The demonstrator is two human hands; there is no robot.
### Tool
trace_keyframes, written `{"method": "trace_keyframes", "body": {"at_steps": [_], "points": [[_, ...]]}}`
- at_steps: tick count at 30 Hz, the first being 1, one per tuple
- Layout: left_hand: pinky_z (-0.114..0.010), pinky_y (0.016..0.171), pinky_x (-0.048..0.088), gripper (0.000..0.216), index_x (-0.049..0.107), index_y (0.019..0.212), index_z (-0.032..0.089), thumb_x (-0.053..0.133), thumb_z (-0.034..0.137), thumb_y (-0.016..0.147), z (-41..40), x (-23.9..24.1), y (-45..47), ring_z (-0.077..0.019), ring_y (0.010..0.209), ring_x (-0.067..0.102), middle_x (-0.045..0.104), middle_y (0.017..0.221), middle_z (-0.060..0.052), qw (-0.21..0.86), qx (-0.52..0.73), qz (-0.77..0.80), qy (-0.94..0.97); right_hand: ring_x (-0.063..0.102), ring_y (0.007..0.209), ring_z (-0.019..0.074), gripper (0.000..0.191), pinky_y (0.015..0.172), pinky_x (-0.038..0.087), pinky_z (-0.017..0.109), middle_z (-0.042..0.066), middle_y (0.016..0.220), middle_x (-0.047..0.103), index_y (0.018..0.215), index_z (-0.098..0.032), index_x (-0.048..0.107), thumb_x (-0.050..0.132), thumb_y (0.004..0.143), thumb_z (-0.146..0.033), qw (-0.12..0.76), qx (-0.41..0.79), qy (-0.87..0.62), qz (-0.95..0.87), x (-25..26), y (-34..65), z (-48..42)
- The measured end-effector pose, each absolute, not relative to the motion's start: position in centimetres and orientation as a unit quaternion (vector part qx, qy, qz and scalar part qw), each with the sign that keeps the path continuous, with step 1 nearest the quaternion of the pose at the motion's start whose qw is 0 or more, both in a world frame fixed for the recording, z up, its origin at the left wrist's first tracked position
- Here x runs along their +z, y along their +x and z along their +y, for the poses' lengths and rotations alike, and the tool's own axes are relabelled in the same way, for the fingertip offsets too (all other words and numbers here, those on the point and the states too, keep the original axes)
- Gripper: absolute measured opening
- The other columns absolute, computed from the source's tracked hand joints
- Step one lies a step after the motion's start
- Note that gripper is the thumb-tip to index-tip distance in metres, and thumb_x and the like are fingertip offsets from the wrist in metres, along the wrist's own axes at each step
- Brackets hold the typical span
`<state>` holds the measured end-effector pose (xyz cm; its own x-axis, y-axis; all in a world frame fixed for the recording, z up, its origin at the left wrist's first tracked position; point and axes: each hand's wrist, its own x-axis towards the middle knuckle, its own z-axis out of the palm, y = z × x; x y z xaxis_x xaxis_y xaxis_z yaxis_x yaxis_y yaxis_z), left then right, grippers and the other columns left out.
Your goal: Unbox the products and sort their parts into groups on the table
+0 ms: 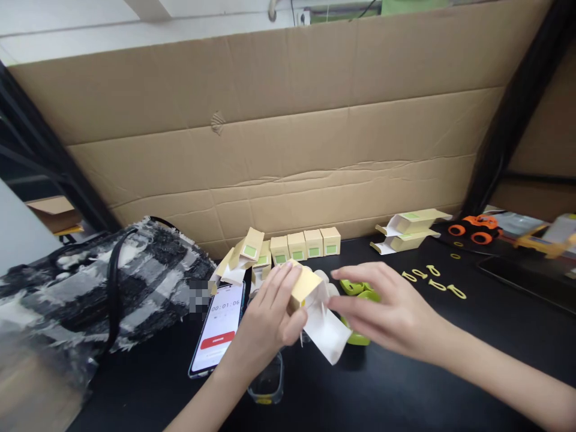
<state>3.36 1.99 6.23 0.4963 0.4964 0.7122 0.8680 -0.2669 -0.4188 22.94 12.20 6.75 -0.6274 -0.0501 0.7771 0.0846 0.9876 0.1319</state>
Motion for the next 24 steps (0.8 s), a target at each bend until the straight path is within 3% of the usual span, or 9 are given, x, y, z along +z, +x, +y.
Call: {"method": "trace_keyframes", "body": {"at_steps": [3, 5, 10, 14, 17, 20, 24], "points": [[-0.041, 0.093, 0.051, 0.023, 0.053, 0.088, 0.015, 0.039, -0.001, 0.079, 2.0, 6.6, 4.5, -0.0251, 0.119, 0.05, 0.058, 0.115, -0.015, 0.411, -0.244, -0.438, -0.762, 0.043, 0.125, 0.0293, 0.018, 0.094, 0.047, 0.045, 0.019, 0.139, 0.042, 0.101, -0.015, 0.062, 0.054, 0.087, -0.024, 0.405, -0.132, -0.025, -0.904, 6.0, 21.7, 11.2], [-0.042, 0.091, 0.052, 0.022, 0.054, 0.088, 0.015, 0.04, 0.001, 0.08, 2.1, 6.5, 4.8, -0.0259, 0.116, 0.053, 0.059, 0.113, -0.015, 0.417, -0.246, -0.442, -0.755, 0.038, 0.13, 0.0295, 0.022, 0.098, 0.045, 0.046, 0.019, 0.144, 0.035, 0.103, -0.013, 0.06, 0.053, 0.088, -0.028, 0.376, -0.121, -0.032, -0.918, 5.4, 21.2, 11.0], [-0.046, 0.084, 0.053, 0.018, 0.05, 0.085, 0.019, 0.044, 0.002, 0.08, 2.2, 6.3, 2.3, -0.0275, 0.107, 0.058, 0.057, 0.114, -0.015, 0.375, -0.248, -0.511, -0.732, 0.054, 0.114, 0.0222, 0.012, 0.092, 0.05, 0.039, 0.012, 0.121, 0.06, 0.095, -0.016, 0.061, 0.052, 0.088, -0.016, 0.454, -0.141, 0.03, -0.879, 5.1, 21.7, 11.0], [-0.049, 0.085, 0.05, 0.041, 0.036, 0.108, 0.021, 0.058, 0.009, 0.076, 2.3, 6.5, -1.0, -0.0277, 0.109, 0.056, 0.051, 0.118, -0.015, 0.308, -0.37, -0.53, -0.699, 0.054, 0.11, 0.0244, 0.018, 0.084, 0.052, 0.039, 0.012, 0.121, 0.057, 0.096, -0.021, 0.062, 0.054, 0.081, -0.016, 0.475, -0.078, 0.048, -0.875, 5.8, 22.9, 9.7], [-0.042, 0.082, 0.052, 0.061, 0.028, 0.112, 0.024, 0.071, 0.021, 0.07, 2.6, 6.7, -1.7, -0.0246, 0.103, 0.059, 0.048, 0.119, -0.013, 0.156, -0.496, -0.595, -0.613, 0.055, 0.105, 0.0236, 0.009, 0.082, 0.052, 0.038, 0.011, 0.125, 0.054, 0.086, -0.02, 0.061, 0.053, 0.082, -0.018, 0.352, 0.017, 0.041, -0.935, 5.4, 22.7, 8.5], [-0.037, 0.077, 0.055, 0.066, 0.026, 0.106, 0.026, 0.076, 0.028, 0.064, 2.7, 6.7, -0.6, -0.0212, 0.095, 0.064, 0.053, 0.116, -0.008, -0.087, -0.597, -0.594, -0.532, 0.055, 0.105, 0.0232, 0.007, 0.085, 0.05, 0.039, 0.01, 0.128, 0.053, 0.081, -0.019, 0.059, 0.052, 0.084, -0.019, 0.246, 0.061, 0.014, -0.967, 4.0, 21.8, 8.1], [-0.036, 0.081, 0.054, 0.059, 0.03, 0.105, 0.024, 0.075, 0.029, 0.066, 2.5, 6.9, 1.5, -0.0215, 0.097, 0.064, 0.061, 0.109, -0.007, -0.288, -0.637, -0.561, -0.444, 0.047, 0.117, 0.0255, 0.008, 0.092, 0.046, 0.041, 0.009, 0.125, 0.054, 0.086, -0.019, 0.06, 0.057, 0.086, -0.027, 0.235, 0.058, -0.011, -0.97, 2.4, 21.1, 8.6]]}}
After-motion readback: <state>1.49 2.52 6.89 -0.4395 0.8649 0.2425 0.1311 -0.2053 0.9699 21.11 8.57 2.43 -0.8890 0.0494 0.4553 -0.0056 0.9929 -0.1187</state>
